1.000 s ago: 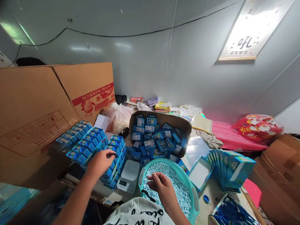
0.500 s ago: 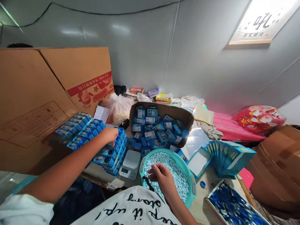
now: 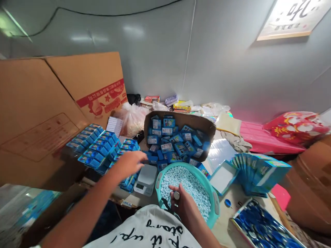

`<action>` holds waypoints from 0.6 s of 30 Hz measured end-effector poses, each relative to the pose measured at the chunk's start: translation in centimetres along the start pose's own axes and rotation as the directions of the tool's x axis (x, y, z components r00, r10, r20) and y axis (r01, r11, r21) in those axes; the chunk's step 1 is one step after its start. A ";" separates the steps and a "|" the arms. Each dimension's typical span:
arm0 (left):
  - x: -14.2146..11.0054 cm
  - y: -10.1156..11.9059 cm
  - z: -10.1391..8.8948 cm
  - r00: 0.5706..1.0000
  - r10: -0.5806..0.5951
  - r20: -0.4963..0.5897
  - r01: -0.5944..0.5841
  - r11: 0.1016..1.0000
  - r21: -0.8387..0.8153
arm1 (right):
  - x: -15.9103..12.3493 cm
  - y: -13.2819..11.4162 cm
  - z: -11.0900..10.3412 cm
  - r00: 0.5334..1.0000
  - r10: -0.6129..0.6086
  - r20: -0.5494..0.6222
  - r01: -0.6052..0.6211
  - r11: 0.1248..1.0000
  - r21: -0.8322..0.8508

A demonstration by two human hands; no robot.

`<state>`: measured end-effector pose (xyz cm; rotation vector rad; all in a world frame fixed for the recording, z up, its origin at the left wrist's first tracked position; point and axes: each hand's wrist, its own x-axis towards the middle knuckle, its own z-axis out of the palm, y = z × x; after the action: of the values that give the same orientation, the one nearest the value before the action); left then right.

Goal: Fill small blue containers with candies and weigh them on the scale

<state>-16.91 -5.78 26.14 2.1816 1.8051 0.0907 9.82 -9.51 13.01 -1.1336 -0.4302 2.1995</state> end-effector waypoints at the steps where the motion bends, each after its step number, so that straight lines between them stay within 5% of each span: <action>1: -0.6 2.2 1.0 0.995 0.101 0.003 -0.101 0.994 -0.035 | 0.0 -0.4 0.3 0.993 0.065 0.099 -0.070 0.996 0.052; 4: -1.3 6.9 3.9 0.917 0.397 0.027 -0.382 0.898 -0.220 | -0.3 -1.5 1.7 0.924 0.160 0.346 -0.190 0.980 0.055; 6: -1.5 7.7 5.4 0.901 0.433 -0.009 -0.409 0.845 -0.345 | -0.5 -1.9 2.6 0.894 0.181 0.409 -0.209 0.978 0.024; 11: -3.1 5.8 7.7 0.944 0.315 -0.095 -0.325 0.847 -0.421 | -0.7 -1.6 3.5 0.847 0.170 0.503 -0.188 0.982 -0.016; 15: -5.0 4.9 8.0 0.953 0.258 -0.162 -0.303 0.850 -0.431 | -0.2 -1.3 3.6 0.860 0.195 0.471 -0.167 0.981 -0.101; 18: -6.1 2.9 7.0 0.965 0.089 -0.247 -0.187 0.894 -0.408 | 0.2 -1.5 3.5 0.909 0.160 0.385 -0.126 0.986 -0.114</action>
<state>-13.71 -13.48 21.14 2.0315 1.5428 0.7228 7.42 -8.26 15.72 -0.7789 -0.6343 2.5694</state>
